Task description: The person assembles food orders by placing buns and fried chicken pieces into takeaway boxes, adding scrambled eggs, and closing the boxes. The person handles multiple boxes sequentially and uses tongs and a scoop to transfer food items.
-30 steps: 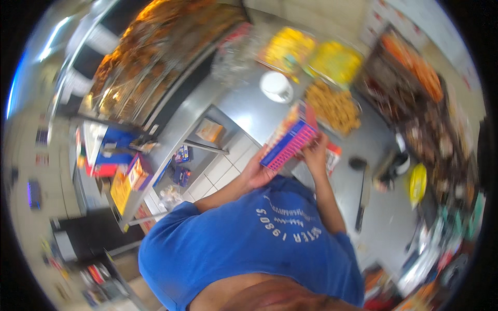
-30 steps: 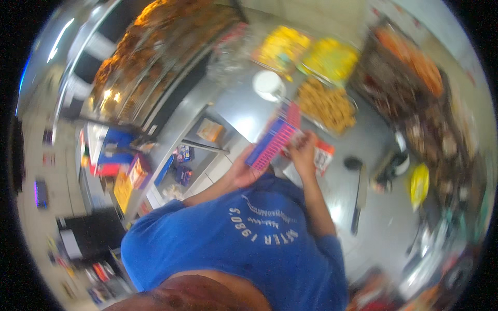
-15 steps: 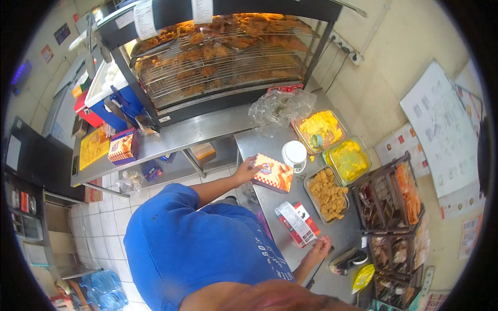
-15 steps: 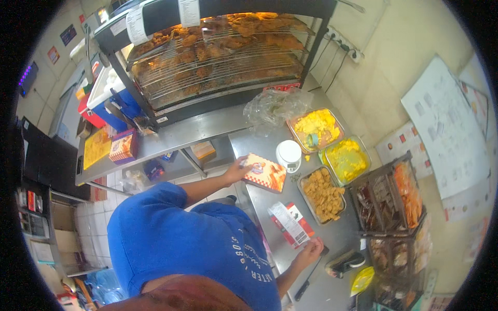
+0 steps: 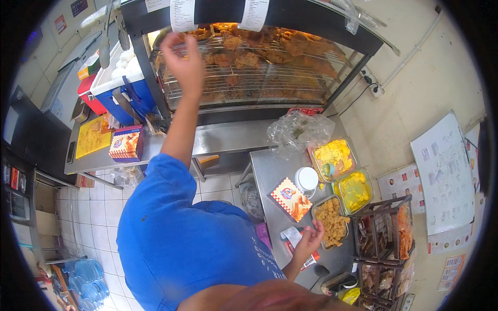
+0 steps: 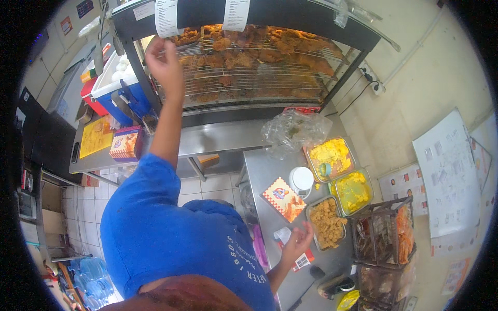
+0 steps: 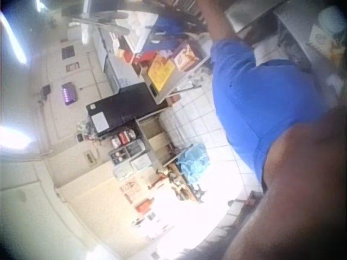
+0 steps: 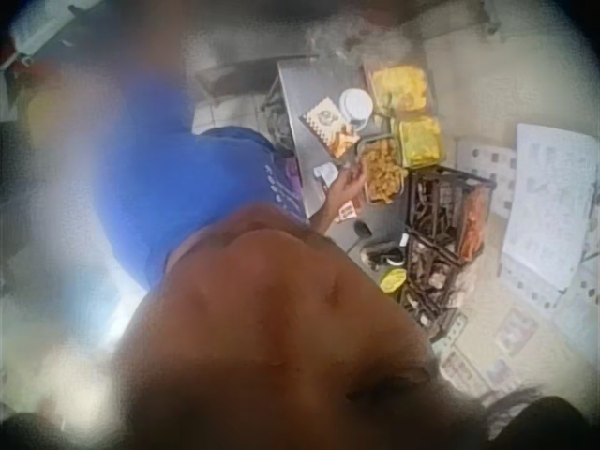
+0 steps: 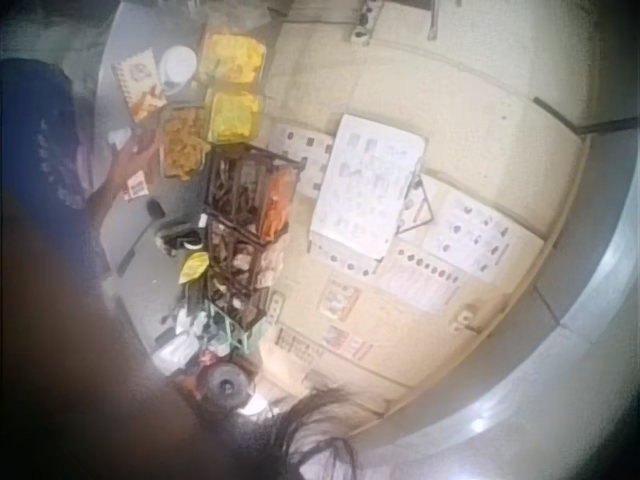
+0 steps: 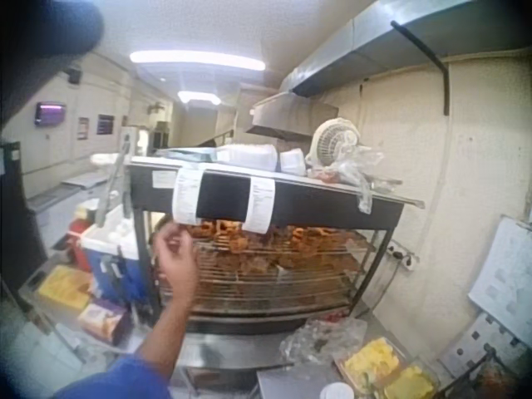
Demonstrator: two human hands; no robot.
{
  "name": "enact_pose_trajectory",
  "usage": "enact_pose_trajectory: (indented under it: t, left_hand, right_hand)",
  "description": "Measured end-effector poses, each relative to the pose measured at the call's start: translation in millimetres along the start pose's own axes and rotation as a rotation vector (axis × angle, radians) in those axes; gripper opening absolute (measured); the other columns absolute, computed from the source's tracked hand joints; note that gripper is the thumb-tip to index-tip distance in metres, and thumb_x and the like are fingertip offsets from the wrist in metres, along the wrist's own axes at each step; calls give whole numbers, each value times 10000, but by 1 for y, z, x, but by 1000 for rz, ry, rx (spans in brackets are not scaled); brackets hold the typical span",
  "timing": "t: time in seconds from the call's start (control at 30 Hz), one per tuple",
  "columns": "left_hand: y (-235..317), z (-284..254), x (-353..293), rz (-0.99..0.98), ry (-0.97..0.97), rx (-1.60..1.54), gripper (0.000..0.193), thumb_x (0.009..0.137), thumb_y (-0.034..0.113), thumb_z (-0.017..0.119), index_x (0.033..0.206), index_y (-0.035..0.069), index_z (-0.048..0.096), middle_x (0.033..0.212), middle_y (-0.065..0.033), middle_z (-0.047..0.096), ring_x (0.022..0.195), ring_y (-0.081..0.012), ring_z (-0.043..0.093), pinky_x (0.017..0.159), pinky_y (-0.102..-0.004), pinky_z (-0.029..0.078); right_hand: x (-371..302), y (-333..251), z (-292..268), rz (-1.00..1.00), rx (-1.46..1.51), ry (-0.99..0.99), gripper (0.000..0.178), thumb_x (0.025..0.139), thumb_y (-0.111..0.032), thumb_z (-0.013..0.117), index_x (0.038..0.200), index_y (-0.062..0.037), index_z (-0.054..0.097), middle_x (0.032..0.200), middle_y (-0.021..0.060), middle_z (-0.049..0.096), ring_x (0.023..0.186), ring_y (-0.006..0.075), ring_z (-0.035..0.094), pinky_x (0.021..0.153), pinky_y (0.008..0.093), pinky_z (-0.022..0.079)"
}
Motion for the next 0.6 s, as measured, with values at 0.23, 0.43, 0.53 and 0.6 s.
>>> enact_pose_trajectory:
  t: [0.23,0.43,0.53,0.6]
  left_hand:
    - [-47,34,54,-247,-56,-286,281,909,177,631,1062,-44,548,1019,-138,627,876,-153,609,789,-284,487]
    - [32,55,-142,-287,-888,-40,247,848,186,668,989,-4,598,879,-113,601,823,-227,571,765,-359,458]
    - [69,24,-273,-759,-1726,-660,225,892,224,644,999,26,649,881,-59,634,856,-118,564,780,-301,465]
    - [85,4,-318,-721,-2028,-704,296,889,238,646,1090,22,635,935,-116,669,887,-170,616,814,-318,478]
  right_hand:
    - [6,-19,75,4,-48,-161,266,915,-81,557,1165,7,531,1091,104,606,920,125,573,829,256,456]
    - [-2,-18,123,64,39,-285,283,893,-96,592,1153,7,545,1079,111,627,972,162,582,866,296,454]
    - [-10,-15,145,135,227,-178,305,863,-90,612,1147,12,569,1090,117,625,1039,208,580,907,342,447]
    - [-7,-8,141,190,470,-6,326,857,-82,620,1158,25,556,1092,106,614,1048,201,562,918,349,439]
Point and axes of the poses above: each hand's wrist, its own x-axis towards the middle knuckle, its own z-axis out of the palm, y = z × x, the point moved 4 cm from there along x, towards the middle knuckle
